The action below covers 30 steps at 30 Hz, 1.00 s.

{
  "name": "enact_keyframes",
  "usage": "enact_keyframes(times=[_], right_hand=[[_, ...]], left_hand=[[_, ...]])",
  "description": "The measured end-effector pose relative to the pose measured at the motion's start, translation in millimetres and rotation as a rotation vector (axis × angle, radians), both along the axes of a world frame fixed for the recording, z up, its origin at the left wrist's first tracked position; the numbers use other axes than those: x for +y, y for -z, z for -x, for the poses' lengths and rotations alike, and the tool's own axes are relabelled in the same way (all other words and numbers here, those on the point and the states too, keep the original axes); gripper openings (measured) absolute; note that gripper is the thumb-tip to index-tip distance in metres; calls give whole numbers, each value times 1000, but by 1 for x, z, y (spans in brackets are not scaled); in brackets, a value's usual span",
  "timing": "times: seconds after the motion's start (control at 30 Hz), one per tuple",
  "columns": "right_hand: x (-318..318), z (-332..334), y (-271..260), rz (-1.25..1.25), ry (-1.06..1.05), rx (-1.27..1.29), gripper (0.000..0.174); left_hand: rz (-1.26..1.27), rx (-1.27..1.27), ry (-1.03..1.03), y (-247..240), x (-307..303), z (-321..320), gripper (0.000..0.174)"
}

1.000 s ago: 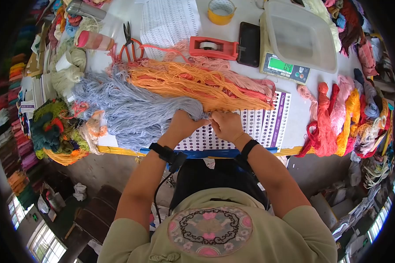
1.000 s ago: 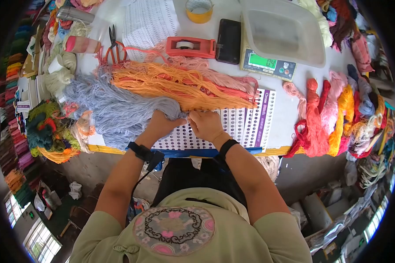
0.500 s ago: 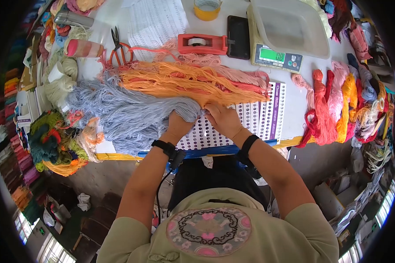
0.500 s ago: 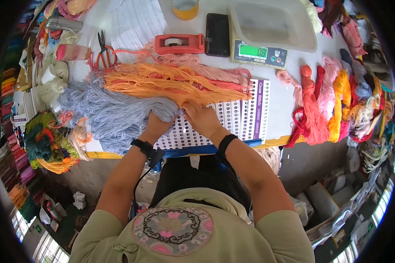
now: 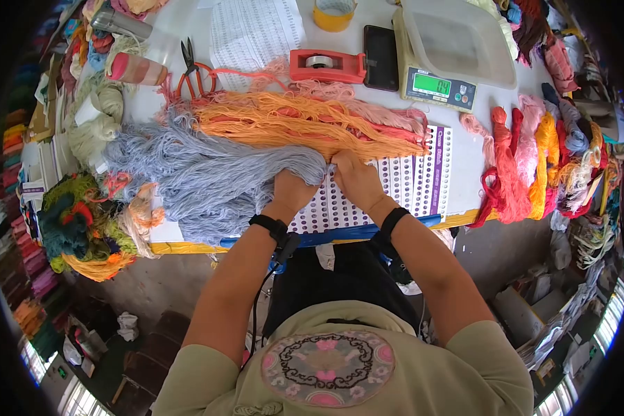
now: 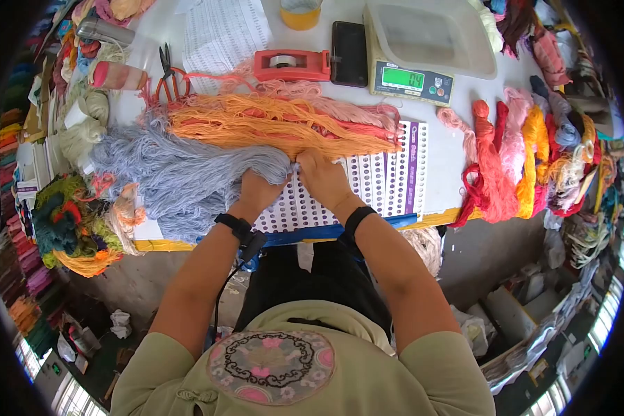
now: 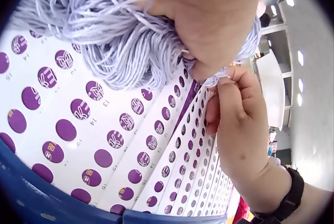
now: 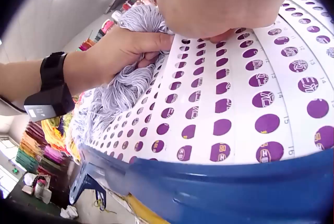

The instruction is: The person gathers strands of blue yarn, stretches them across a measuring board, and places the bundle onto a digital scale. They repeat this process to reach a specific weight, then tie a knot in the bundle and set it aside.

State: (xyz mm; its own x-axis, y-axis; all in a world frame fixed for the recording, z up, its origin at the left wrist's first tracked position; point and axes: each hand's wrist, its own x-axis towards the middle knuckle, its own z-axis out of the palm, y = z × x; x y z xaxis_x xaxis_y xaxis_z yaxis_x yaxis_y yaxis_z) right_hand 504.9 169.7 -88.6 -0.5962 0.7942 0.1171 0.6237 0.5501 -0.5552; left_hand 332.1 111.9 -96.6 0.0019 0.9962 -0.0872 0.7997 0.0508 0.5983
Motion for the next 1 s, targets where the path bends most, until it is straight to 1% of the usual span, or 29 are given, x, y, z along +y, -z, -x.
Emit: enact_keyframes(times=[0.07, 0.1, 0.17, 0.2, 0.27, 0.3, 0.37, 0.4, 0.47, 0.6, 0.67, 0.7, 0.77, 0.8, 0.87, 0.9, 0.97, 1.0], right_hand=[[0, 1, -7, -20, -40, 68, 27], [0, 1, -5, -21, -41, 67, 27], [2, 3, 1, 10, -67, -27, 28], [4, 3, 2, 11, -62, -25, 28], [6, 1, 2, 33, -60, 18, 30], [4, -1, 3, 34, -57, 18, 30], [3, 0, 4, 48, -26, -59, 30], [3, -3, 3, 50, -23, -57, 30], [6, -14, 0, 43, -100, 78, 30], [5, -16, 1, 73, -99, 112, 32], [5, -15, 0, 61, -92, 122, 33], [5, -14, -2, 65, -89, 125, 33], [4, -14, -5, -11, -101, 107, 30], [4, -14, -5, -11, -99, 108, 30], [2, -12, -4, -8, -64, 72, 31], [1, -12, -3, -2, -61, 75, 31], [3, -12, -2, 7, -64, 31, 29], [4, -12, -2, 7, -60, 36, 29]], left_hand=[[-69, 16, -68, 1, 0, -2, 42], [-70, 14, -69, 7, -2, -2, 42], [81, 145, -73, 18, -7, 0, 44], [81, 147, -68, 5, -2, 2, 44], [453, 189, 41, -25, 12, 7, 45], [453, 189, 45, -38, 15, 8, 45], [429, -55, -85, -56, 20, 15, 45], [431, -52, -83, -51, 18, 17, 45], [419, -150, -184, -42, 15, 19, 47], [415, -177, -216, -38, 16, 19, 50], [399, -277, -213, -33, 17, 24, 49], [402, -274, -211, -29, 17, 25, 49], [329, -282, -137, -31, 21, 27, 44], [329, -280, -134, -35, 23, 28, 44], [491, 141, -15, -48, 24, 31, 41], [497, 145, -12, -51, 21, 33, 41], [476, 349, 125, -57, 19, 41, 41], [477, 355, 127, -58, 20, 44, 41]])
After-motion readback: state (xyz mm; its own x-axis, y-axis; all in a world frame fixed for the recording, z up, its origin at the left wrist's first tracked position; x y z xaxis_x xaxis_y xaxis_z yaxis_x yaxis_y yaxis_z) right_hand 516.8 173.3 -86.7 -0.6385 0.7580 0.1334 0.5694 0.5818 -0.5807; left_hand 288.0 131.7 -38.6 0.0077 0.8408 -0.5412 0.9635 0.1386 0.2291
